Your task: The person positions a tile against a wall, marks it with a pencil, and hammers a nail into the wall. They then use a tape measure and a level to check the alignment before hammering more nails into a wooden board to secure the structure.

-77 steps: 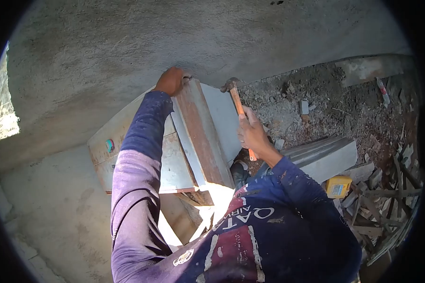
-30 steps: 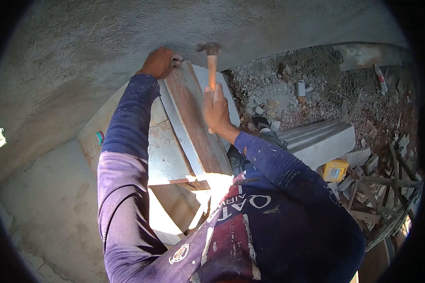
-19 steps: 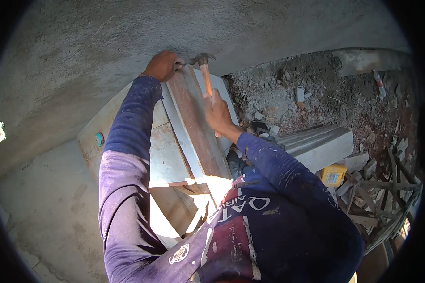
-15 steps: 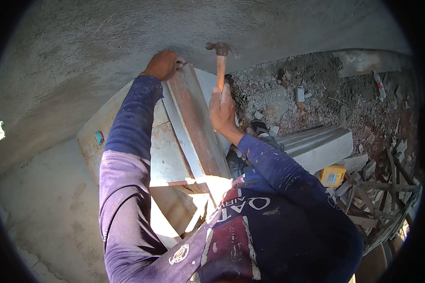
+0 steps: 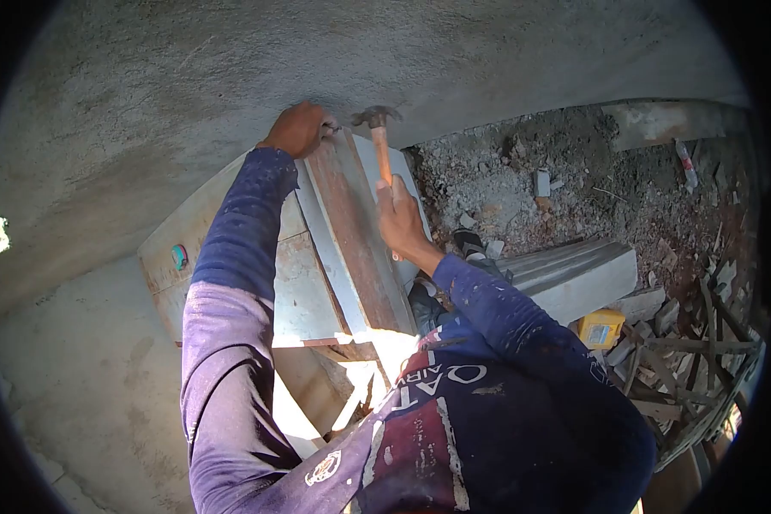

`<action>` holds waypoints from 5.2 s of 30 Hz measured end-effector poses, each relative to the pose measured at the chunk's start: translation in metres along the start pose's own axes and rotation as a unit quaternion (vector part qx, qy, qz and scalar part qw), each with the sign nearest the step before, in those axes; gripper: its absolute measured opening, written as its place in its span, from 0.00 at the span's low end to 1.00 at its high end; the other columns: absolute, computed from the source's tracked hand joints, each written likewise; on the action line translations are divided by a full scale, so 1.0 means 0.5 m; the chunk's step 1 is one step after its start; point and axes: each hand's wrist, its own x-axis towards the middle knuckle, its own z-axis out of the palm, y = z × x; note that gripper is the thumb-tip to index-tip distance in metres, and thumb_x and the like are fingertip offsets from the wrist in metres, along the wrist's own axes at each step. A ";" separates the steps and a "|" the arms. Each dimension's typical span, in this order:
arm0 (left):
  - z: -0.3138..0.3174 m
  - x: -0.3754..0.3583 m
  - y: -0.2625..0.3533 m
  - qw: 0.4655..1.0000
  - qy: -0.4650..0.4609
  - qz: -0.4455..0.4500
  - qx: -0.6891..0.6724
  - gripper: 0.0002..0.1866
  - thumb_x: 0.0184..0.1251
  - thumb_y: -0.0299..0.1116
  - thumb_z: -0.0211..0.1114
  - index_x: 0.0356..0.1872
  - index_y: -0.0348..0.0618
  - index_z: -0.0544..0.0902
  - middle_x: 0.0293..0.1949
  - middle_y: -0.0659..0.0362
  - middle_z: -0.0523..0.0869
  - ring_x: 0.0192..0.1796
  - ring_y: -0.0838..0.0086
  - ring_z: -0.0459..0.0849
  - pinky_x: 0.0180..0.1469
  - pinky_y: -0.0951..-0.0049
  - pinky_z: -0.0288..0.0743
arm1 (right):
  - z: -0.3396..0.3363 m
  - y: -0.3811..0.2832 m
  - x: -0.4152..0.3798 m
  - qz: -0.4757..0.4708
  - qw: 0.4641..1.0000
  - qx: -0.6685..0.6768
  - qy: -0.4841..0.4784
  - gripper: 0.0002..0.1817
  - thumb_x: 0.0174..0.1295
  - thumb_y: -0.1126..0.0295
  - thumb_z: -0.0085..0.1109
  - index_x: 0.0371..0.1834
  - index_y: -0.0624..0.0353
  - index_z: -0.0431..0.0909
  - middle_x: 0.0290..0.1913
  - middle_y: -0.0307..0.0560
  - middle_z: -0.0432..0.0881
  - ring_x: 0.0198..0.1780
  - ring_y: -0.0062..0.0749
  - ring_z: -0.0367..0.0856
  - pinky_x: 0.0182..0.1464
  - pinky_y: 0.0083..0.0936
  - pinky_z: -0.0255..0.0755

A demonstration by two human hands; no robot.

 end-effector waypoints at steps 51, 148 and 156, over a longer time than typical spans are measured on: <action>0.187 -0.191 0.172 0.813 0.408 -0.266 -0.321 0.21 0.58 0.27 0.63 0.53 0.28 0.81 0.49 0.34 0.82 0.55 0.38 0.78 0.61 0.52 0.72 | 0.027 0.004 -0.021 0.101 0.962 0.255 0.016 0.15 0.80 0.54 0.42 0.43 0.54 0.62 0.22 0.33 0.66 0.16 0.18 0.65 0.17 0.21 0.61; 0.198 -0.182 0.175 0.818 0.375 -0.312 -0.306 0.23 0.58 0.31 0.63 0.54 0.29 0.82 0.53 0.37 0.83 0.58 0.42 0.80 0.75 0.36 0.49 | 0.028 -0.004 0.026 0.184 0.955 0.189 -0.134 0.11 0.78 0.60 0.45 0.43 0.57 0.65 0.25 0.36 0.70 0.19 0.20 0.69 0.17 0.23 0.65; 0.191 -0.176 0.176 0.803 0.400 -0.301 -0.322 0.23 0.54 0.29 0.65 0.53 0.29 0.83 0.49 0.38 0.84 0.57 0.44 0.80 0.73 0.28 0.49 | 0.016 -0.032 0.016 0.180 0.961 0.176 -0.115 0.10 0.79 0.59 0.45 0.42 0.52 0.62 0.22 0.32 0.65 0.17 0.17 0.62 0.16 0.20 0.58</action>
